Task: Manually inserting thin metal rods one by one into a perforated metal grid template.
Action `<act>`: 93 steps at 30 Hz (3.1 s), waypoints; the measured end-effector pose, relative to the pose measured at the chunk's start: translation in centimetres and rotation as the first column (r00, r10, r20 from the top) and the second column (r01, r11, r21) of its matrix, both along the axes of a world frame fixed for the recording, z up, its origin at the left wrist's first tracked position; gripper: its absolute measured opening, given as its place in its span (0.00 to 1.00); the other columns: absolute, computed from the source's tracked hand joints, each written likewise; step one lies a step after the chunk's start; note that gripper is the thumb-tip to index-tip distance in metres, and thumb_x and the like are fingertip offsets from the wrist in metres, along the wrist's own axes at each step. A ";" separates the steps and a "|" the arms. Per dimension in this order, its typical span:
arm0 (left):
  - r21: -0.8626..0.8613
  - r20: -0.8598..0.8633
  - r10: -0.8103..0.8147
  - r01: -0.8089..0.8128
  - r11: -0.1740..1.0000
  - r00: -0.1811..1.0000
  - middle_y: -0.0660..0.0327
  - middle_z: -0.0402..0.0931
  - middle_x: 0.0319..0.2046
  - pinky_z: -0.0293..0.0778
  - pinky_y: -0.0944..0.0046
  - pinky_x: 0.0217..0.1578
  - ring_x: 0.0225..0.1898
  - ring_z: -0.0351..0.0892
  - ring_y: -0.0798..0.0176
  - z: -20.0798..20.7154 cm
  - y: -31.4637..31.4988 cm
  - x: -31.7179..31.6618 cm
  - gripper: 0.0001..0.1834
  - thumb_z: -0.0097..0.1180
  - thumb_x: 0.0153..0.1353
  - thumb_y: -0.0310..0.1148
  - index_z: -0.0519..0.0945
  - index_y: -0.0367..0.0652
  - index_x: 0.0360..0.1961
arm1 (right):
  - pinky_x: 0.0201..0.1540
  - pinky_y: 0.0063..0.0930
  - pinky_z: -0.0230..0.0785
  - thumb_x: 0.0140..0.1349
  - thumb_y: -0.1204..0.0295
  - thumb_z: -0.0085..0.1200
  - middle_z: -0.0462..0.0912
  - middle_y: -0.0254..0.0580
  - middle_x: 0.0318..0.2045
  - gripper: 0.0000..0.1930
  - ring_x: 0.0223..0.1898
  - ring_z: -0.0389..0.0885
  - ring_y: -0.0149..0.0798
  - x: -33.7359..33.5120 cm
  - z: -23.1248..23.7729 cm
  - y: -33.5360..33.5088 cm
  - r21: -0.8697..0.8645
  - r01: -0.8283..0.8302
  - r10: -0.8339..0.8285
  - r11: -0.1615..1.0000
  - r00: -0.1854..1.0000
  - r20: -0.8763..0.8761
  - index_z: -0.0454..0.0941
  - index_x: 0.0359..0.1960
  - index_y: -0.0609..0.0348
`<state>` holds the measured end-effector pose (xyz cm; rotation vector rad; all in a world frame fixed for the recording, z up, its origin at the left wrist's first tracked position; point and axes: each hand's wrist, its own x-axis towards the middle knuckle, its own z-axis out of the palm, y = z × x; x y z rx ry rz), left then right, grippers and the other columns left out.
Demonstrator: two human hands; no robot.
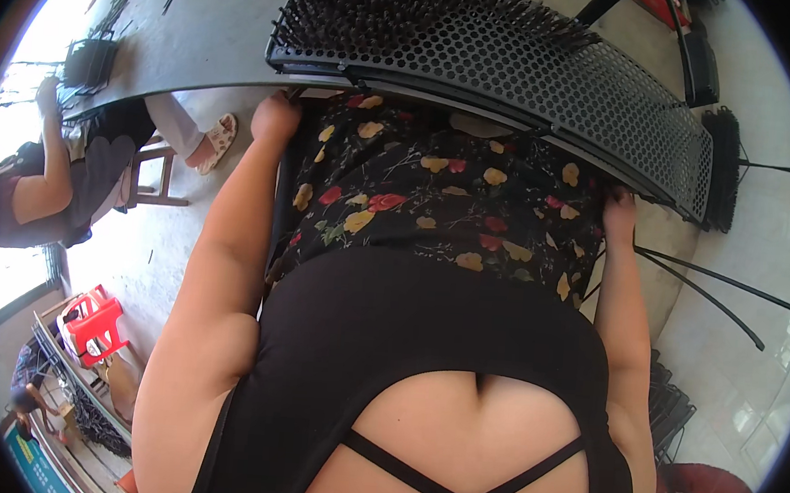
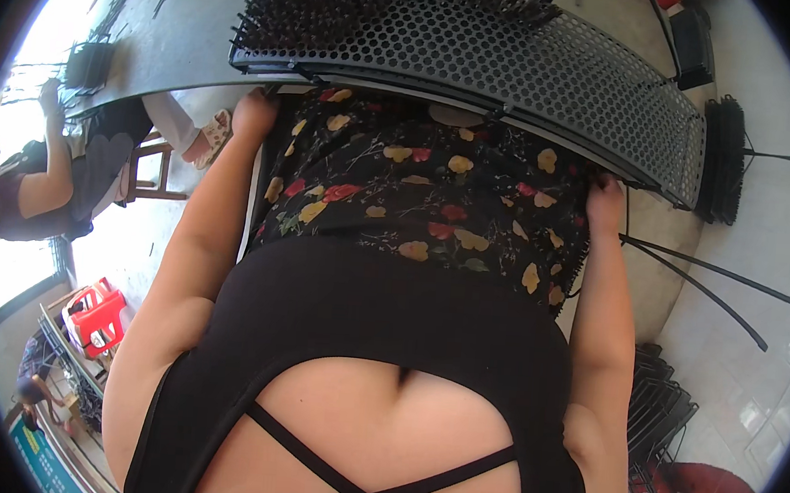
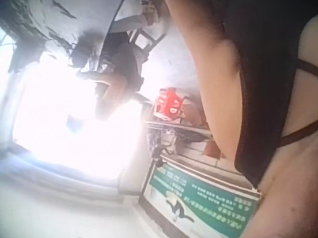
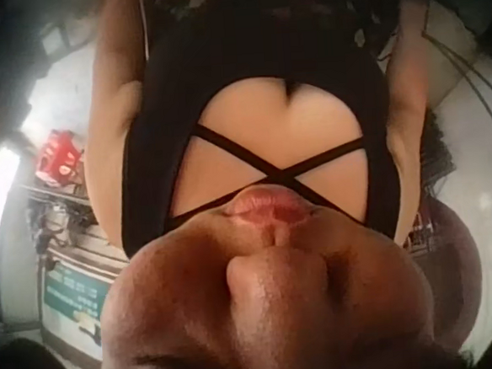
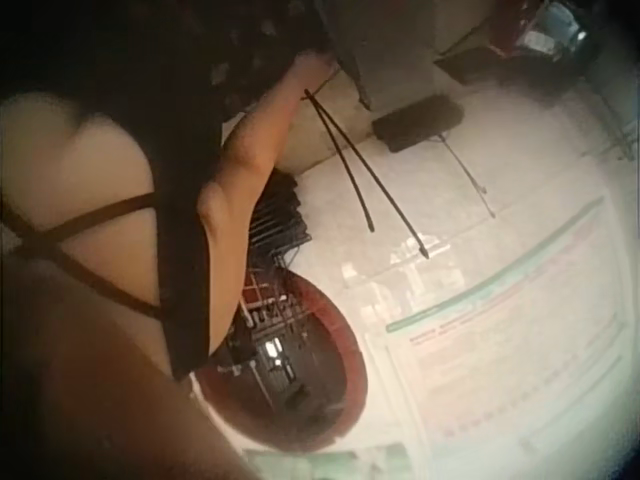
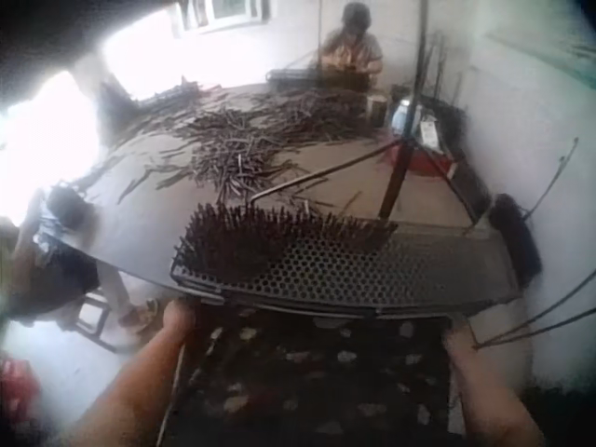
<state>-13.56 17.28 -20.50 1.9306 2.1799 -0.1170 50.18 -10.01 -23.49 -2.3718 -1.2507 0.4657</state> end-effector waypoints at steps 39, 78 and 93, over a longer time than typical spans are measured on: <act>-0.040 0.682 -0.359 0.523 0.852 0.637 0.51 0.66 0.66 0.57 0.55 0.67 0.67 0.62 0.52 2.8 -0.4 5.1 0.39 0.67 0.54 0.48 0.70 0.42 0.64 | 0.66 0.39 0.60 0.65 0.61 0.57 0.71 0.49 0.63 0.27 0.65 0.67 0.47 -7.8 4.7 4.7 0.149 -0.175 0.223 0.973 0.883 -0.413 0.69 0.63 0.60; 0.244 0.193 -0.535 0.488 0.838 0.822 0.51 0.60 0.70 0.50 0.52 0.71 0.72 0.55 0.49 -9.2 8.9 0.3 0.33 0.50 0.64 0.48 0.66 0.47 0.68 | 0.69 0.45 0.56 0.66 0.63 0.49 0.63 0.57 0.68 0.28 0.67 0.64 0.56 -2.6 -11.0 12.7 0.138 -0.171 0.189 0.976 0.974 -0.124 0.65 0.66 0.59; 0.186 0.277 -0.522 0.488 0.853 0.807 0.51 0.68 0.65 0.64 0.49 0.63 0.66 0.65 0.48 -5.7 1.3 -2.8 0.26 0.51 0.63 0.40 0.73 0.47 0.63 | 0.67 0.43 0.61 0.65 0.60 0.51 0.64 0.59 0.67 0.31 0.67 0.65 0.55 -5.1 -2.0 2.2 -0.214 -0.135 0.118 0.968 0.989 -0.090 0.63 0.67 0.60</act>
